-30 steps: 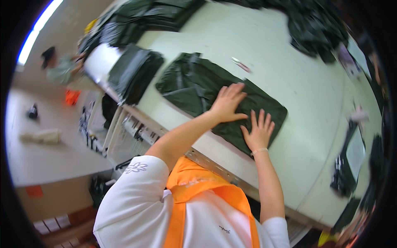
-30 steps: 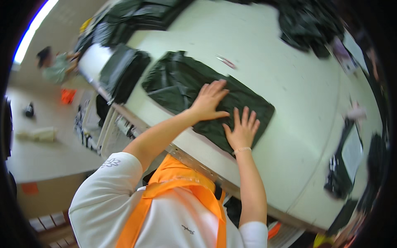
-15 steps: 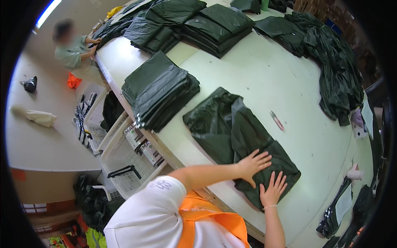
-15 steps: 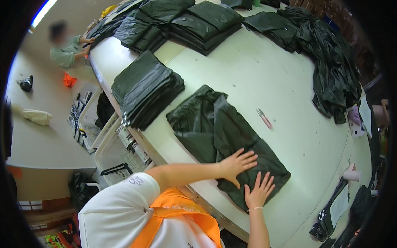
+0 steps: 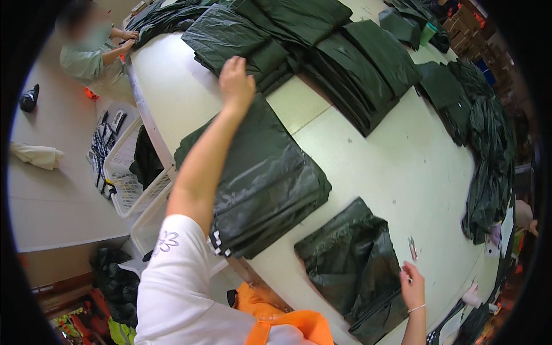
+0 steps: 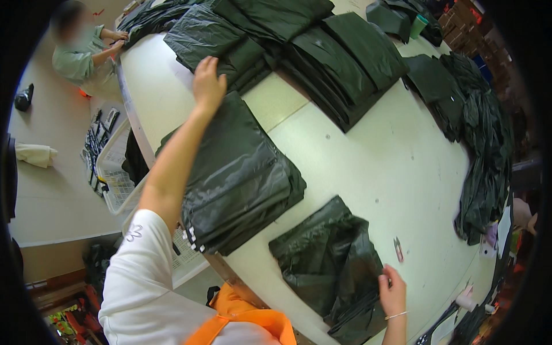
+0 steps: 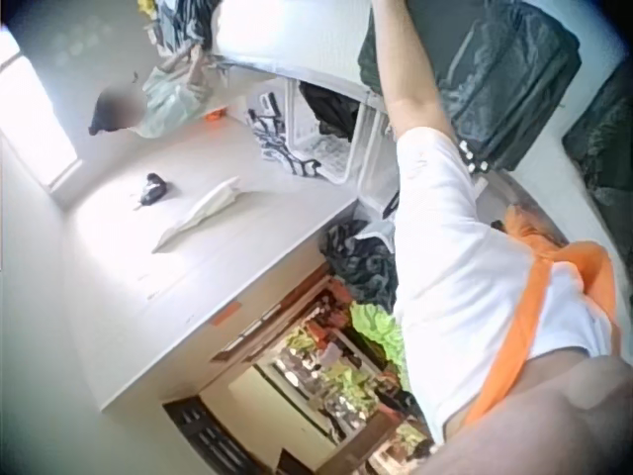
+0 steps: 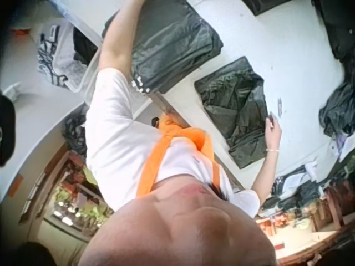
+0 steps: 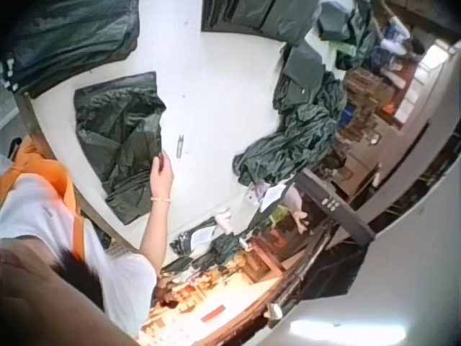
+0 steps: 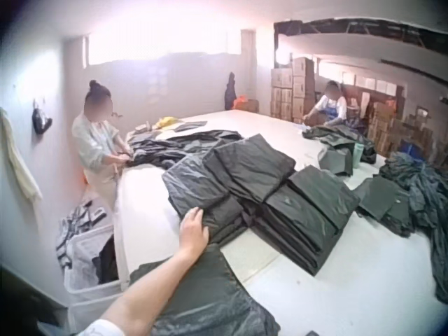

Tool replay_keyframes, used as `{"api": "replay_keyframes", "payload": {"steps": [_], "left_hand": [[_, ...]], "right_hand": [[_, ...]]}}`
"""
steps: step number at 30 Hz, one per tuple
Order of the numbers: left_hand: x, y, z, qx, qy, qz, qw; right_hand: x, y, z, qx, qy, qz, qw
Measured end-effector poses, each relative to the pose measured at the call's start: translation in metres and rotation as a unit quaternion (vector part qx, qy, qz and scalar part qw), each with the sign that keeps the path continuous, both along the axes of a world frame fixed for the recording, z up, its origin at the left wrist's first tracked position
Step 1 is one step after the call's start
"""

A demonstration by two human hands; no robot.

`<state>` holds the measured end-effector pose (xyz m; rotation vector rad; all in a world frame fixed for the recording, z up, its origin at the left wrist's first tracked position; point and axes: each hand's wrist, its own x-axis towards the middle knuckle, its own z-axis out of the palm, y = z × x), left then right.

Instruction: The person folds a dark green jacket on a table. They smooth the fabric, fold the sleeves inward, fold the jacket in half, and then fold it again into a compact rectangle. The person places the folded jacket on a stack of similar folded jackets.

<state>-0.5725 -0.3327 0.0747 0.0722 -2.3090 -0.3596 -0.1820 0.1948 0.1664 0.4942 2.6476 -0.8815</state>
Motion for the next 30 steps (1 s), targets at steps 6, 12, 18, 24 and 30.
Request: {"api": "replay_keyframes", "payload": {"steps": [6, 12, 18, 24, 30], "left_hand": [[-0.067, -0.085, -0.040, -0.242, -0.109, 0.056, 0.962], [-0.044, -0.070, 0.047, -0.353, -0.345, -0.087, 0.865], [0.092, 0.043, 0.127, -0.275, -0.395, -0.317, 0.817], [0.257, 0.128, 0.142, -0.141, -0.241, -0.548, 0.789], [0.399, 0.195, 0.041, 0.748, -0.499, -0.375, 0.227]], "right_hand": [[-0.084, -0.089, -0.004, -0.043, -0.011, 0.215, 0.976], [-0.143, -0.148, 0.001, -0.145, 0.051, 0.283, 0.946], [-0.201, -0.255, -0.044, -0.605, -0.028, 0.025, 0.795], [-0.161, -0.242, -0.052, -0.774, -0.026, -0.327, 0.542], [-0.038, -0.142, 0.018, -0.783, 0.123, -0.236, 0.562]]}}
